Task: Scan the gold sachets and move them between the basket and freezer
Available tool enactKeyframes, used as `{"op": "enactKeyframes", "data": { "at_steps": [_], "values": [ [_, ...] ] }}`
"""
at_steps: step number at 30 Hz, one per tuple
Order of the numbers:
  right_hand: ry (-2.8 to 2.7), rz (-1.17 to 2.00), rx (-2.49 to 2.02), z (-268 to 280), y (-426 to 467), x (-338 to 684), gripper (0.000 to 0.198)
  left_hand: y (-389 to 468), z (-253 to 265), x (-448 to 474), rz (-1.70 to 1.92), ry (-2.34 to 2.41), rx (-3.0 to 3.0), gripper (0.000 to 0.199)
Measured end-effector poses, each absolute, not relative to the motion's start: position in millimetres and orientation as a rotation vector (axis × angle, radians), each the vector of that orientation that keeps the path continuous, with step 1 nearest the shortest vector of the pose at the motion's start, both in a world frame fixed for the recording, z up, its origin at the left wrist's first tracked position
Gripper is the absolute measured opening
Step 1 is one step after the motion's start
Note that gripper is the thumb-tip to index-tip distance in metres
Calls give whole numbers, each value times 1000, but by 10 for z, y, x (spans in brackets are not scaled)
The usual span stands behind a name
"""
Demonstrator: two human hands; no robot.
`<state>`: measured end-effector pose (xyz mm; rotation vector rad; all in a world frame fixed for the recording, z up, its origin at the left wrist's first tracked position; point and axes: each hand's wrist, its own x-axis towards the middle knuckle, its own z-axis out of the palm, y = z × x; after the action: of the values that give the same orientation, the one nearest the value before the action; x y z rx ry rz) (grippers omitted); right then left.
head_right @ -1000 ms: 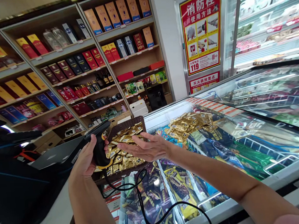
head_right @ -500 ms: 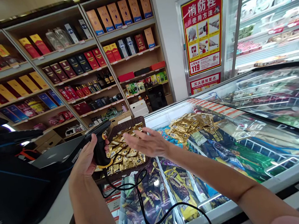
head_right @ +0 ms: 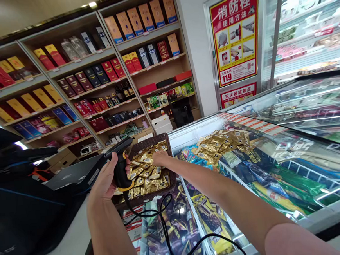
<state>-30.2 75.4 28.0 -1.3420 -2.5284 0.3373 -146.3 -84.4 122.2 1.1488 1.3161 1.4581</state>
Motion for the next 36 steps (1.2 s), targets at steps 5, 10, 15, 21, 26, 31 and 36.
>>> {"op": "enactKeyframes", "data": {
  "at_steps": [5,10,15,21,26,31,36],
  "values": [
    [-2367,484,-1367,394,733,-166,32,-842,1244,-1395,1437,1349,1142,58],
    [-1922,888,-1228,505,580,430,24,-816,1254,-1309,1353,1376,1186,58],
    [-1581,1122,-1184,504,514,1130,17,-759,1213,-1163,1111,1402,1272,53],
    [-1442,1166,-1151,521,534,1417,14,-699,1170,-882,919,1444,1442,48],
    [-1536,1069,-1221,535,570,1486,20,-692,1177,-717,946,1477,1442,51],
    [-1787,518,-1713,406,843,1754,29,-707,1230,-722,895,1522,1456,53],
    [-1975,257,-2057,183,953,1993,26,-715,1260,-744,927,1501,1395,54]
  ]
}}
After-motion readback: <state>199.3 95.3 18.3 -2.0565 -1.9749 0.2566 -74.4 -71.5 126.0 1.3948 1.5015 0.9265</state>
